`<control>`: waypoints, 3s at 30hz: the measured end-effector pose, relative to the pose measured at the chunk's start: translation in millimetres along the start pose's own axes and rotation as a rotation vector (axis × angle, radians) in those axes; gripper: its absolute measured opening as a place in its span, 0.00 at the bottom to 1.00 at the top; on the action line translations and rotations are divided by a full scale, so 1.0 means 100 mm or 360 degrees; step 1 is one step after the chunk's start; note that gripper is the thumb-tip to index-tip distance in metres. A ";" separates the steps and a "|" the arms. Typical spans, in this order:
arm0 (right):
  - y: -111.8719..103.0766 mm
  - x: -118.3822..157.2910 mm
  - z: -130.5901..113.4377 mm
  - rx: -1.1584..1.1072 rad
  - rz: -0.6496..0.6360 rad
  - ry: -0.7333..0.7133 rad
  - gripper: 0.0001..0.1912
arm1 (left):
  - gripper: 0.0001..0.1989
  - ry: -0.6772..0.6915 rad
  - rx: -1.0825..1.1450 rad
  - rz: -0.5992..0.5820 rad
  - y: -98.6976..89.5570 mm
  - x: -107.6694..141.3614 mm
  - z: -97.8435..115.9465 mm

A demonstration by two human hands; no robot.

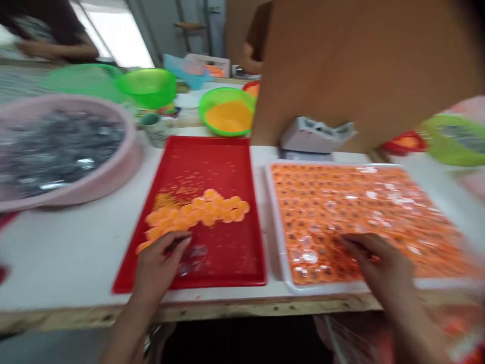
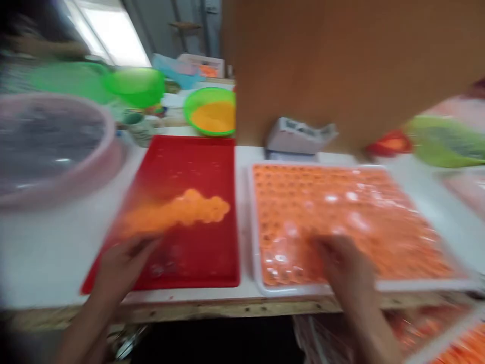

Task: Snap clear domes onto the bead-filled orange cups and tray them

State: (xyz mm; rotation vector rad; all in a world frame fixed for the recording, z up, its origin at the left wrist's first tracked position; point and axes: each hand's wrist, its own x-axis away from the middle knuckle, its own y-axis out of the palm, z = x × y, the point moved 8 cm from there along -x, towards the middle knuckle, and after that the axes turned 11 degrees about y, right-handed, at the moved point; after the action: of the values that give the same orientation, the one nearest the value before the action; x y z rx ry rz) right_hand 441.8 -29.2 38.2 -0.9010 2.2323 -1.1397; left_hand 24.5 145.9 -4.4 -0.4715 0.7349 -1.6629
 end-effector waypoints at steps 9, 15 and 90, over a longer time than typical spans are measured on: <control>1.58 1.23 -1.98 -0.0456 -0.1236 -0.0935 0.15 | 0.11 -0.0162 -0.0124 0.0256 -0.72 0.25 -0.48; 2.27 1.51 -2.40 -0.0129 -0.1292 -0.1087 0.15 | 0.09 0.0015 -0.0289 0.0232 -0.61 0.34 -0.69; 1.99 0.90 -1.40 -0.1452 -0.1396 0.0635 0.12 | 0.15 -0.0901 0.1796 -0.0241 0.52 0.43 -0.07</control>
State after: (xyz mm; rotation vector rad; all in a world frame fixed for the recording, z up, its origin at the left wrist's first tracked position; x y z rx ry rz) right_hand 221.9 65.5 -61.2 -2.3560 2.7933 -0.5372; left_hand 47.7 100.5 -48.8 -0.1450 -0.6747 -1.6809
